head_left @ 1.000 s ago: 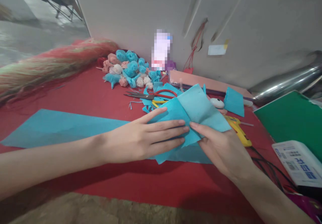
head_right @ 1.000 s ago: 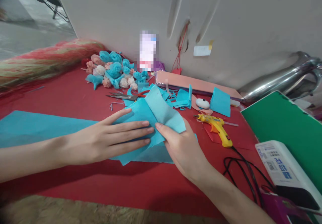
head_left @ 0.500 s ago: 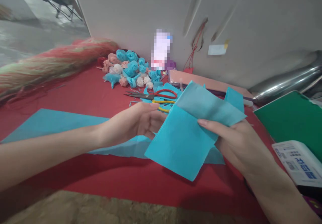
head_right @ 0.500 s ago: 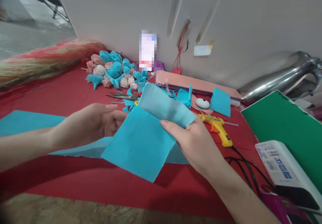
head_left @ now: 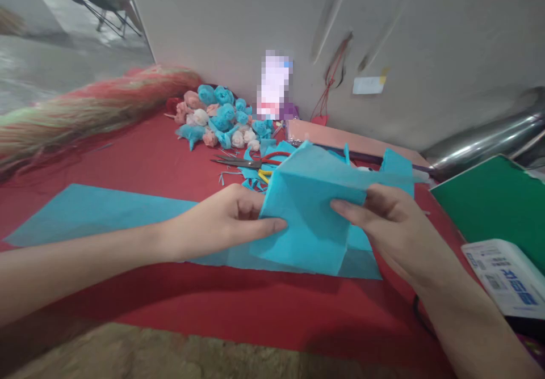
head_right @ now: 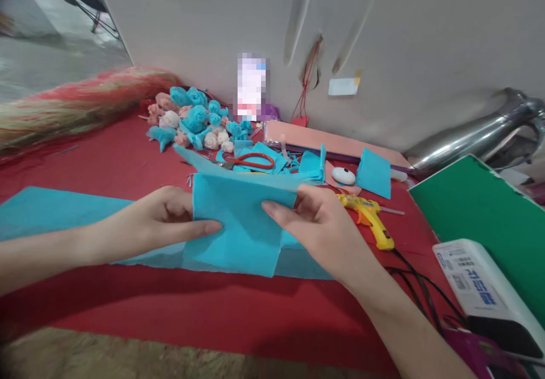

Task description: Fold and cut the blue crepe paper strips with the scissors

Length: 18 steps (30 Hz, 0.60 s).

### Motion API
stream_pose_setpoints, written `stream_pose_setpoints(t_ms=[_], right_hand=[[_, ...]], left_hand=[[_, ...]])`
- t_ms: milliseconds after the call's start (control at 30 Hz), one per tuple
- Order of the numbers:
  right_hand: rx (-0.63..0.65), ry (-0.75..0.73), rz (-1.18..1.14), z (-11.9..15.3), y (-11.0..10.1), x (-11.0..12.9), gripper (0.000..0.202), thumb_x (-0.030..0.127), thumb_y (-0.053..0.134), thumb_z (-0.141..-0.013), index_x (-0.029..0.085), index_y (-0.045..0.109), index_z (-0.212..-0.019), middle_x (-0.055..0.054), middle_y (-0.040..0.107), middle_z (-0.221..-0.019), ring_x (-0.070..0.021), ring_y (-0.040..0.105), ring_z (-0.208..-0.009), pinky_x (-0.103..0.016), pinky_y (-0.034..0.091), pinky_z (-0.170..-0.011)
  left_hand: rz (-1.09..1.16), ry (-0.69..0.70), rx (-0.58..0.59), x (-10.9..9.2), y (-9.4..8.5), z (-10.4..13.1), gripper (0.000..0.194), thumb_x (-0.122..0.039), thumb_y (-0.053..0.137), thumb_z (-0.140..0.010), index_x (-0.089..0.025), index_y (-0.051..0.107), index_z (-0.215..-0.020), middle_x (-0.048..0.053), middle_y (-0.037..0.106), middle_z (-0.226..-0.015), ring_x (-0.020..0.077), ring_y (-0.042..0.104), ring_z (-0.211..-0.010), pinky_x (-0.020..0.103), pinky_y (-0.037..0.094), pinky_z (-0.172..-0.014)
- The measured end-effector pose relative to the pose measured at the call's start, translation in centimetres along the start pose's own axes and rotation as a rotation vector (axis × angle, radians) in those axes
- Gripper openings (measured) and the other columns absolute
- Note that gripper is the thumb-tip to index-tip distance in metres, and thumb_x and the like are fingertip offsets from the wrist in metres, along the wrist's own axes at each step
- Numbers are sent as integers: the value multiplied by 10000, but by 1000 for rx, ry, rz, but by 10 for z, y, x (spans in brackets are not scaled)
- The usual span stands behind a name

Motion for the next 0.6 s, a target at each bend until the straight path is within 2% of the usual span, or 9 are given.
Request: stream_pose_setpoints(t_ms=[67, 133, 200, 367, 500, 600], right_hand=[[73, 36, -75, -2, 4, 2, 82, 332, 678, -778, 303, 724, -840, 41, 718, -763, -151, 669, -671, -282, 569, -640], [146, 69, -119, -3, 10, 4, 71, 309, 701, -757, 291, 734, -818, 38, 723, -764, -153, 674, -677, -268, 572, -642], [173, 72, -118, -3, 12, 5, 74, 309, 699, -758, 279, 738, -814, 29, 726, -779, -160, 678, -695, -265, 576, -645], [201, 57, -117, -2, 13, 4, 89, 313, 662, -794, 275, 736, -824, 28, 719, -773, -148, 669, -678, -267, 573, -668], [204, 23, -137, -1, 10, 1, 135, 319, 597, -847, 308, 729, -870, 33, 709, -788, -139, 660, -704, -257, 558, -680], [202, -1, -169, 0, 8, -2, 138, 312, 601, -844, 349, 717, -908, 41, 704, -817, -147, 656, -744, -257, 546, -670]], left_hand=[[-29, 12, -48, -2, -3, 0, 255, -294, 532, -842, -165, 565, -624, -52, 463, -553, 56, 396, -509, 145, 375, -486], [-60, 33, -159, -4, -8, 1, 357, -307, 532, -841, -154, 460, -527, -64, 333, -491, 42, 330, -471, 132, 372, -473], [-68, 47, -249, -5, -12, 2, 398, -324, 540, -836, -152, 420, -497, -64, 296, -480, 41, 331, -464, 135, 402, -483], [-45, 74, -275, -4, -16, 3, 319, -330, 564, -825, -138, 586, -572, -25, 508, -524, 77, 491, -517, 179, 484, -517], [43, 127, -264, -2, -16, 2, 211, -252, 586, -826, -165, 641, -642, -39, 583, -597, 55, 502, -551, 127, 461, -505], [146, 197, -266, -3, -17, 2, 221, -197, 599, -813, -191, 634, -594, -68, 604, -642, 31, 485, -547, 88, 419, -468]])
Point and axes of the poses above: each hand's wrist, its own z-axis away from the middle knuckle, its own y-axis out of the palm, x = y × z, the point moved 4 cm from there along -z, towards the middle knuckle
